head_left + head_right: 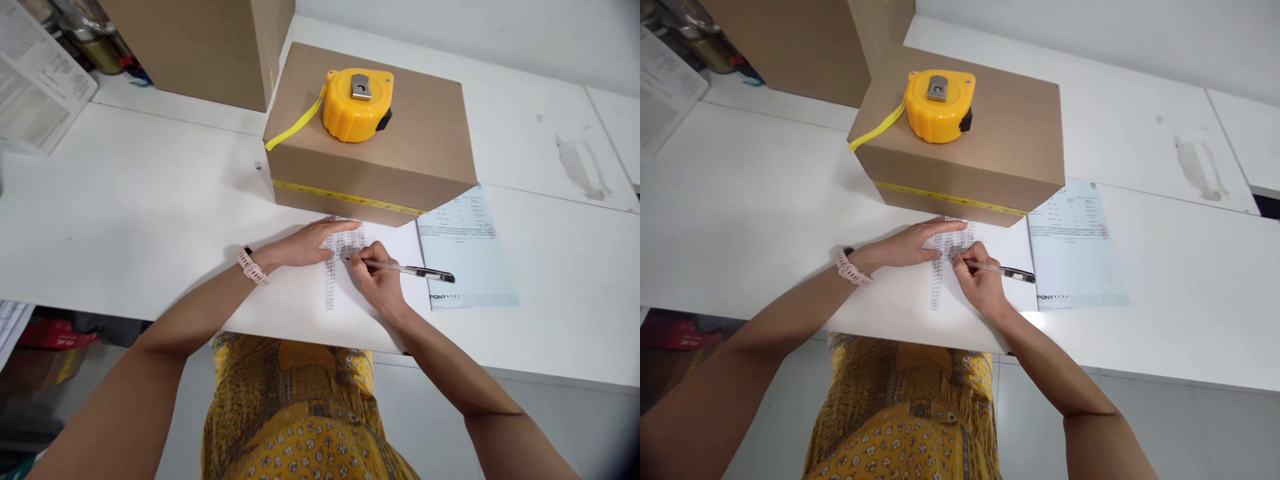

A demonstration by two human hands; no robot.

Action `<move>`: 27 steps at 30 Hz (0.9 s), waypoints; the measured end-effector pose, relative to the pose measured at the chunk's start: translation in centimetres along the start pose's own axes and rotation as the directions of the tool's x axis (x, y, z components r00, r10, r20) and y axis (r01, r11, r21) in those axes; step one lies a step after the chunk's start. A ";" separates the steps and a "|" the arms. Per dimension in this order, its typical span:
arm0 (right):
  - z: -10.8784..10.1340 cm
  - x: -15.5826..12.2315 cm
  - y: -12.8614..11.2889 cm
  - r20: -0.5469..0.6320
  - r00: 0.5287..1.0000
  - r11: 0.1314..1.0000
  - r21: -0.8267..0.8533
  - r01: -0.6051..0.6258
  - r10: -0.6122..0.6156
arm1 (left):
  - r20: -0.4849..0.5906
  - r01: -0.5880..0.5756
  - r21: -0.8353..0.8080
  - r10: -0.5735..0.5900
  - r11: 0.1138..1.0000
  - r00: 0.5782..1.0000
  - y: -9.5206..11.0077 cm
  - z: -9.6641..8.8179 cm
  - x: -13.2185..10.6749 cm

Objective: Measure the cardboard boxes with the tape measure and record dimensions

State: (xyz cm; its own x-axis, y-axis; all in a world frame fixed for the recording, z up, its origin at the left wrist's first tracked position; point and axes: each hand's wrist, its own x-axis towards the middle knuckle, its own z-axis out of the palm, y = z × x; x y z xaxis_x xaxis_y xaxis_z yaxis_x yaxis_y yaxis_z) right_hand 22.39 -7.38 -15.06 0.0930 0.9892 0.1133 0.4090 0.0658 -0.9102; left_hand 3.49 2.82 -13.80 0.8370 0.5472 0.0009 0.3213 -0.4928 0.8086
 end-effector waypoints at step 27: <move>-1.2 1.4 0.6 0.093 0.992 0.932 0.344 -0.111 0.084 | 0.015 0.030 0.028 -0.031 0.999 0.999 0.4 -0.2 0.1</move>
State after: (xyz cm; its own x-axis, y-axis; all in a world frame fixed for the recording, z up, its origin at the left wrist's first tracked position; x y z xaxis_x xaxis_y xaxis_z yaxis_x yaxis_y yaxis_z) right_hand 23.81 -6.07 -14.93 0.0420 0.9991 -0.0009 0.0584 -0.0033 -0.9983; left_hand 3.59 2.76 -13.41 0.8332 0.5520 -0.0326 0.3588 -0.4948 0.7915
